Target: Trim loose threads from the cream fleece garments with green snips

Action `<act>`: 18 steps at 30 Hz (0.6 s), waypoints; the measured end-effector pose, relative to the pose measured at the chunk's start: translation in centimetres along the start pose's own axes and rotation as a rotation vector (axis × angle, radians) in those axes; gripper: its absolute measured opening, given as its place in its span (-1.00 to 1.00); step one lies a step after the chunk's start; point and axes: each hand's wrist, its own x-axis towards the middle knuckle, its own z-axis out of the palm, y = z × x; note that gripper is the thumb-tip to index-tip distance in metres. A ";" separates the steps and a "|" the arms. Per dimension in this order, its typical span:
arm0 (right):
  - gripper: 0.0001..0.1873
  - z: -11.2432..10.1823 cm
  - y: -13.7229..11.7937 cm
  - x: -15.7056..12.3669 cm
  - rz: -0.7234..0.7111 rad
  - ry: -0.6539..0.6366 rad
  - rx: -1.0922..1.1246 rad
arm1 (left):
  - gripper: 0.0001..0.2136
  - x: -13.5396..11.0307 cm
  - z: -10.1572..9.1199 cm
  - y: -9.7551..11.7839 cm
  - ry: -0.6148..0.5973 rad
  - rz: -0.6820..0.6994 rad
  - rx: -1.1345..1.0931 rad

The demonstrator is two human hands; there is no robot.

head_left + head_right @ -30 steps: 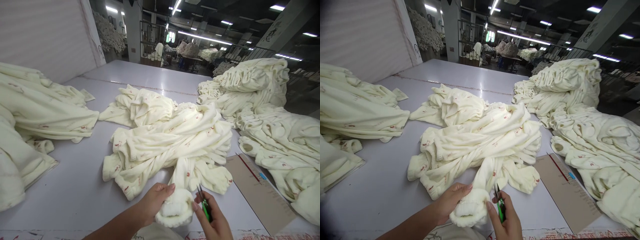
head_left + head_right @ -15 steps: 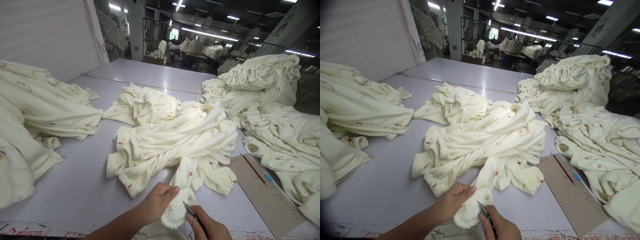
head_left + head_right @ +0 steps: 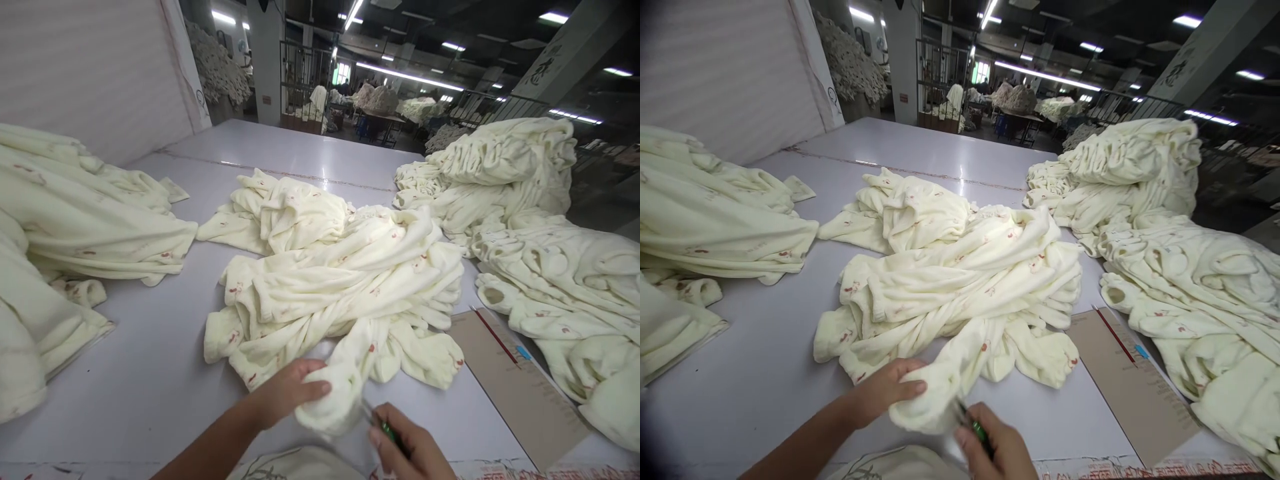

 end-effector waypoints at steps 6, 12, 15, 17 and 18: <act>-0.51 -1.0 5.6 5.3 0.172 0.311 0.041 | -0.80 -3.8 -12.9 1.0 0.923 0.533 0.733; -0.71 2.1 5.9 7.8 0.147 0.273 0.179 | -0.69 -3.3 -17.5 0.3 0.942 0.242 1.095; -0.74 1.5 3.5 7.0 0.148 0.215 0.404 | -0.69 -2.6 -15.4 0.4 0.955 0.226 1.188; -0.65 0.5 1.8 6.0 0.151 0.190 0.555 | -0.67 -2.5 -12.7 0.9 0.980 0.350 1.164; -0.64 0.1 1.0 5.5 0.148 0.202 0.613 | -0.68 -2.5 -11.0 1.1 0.940 0.425 1.108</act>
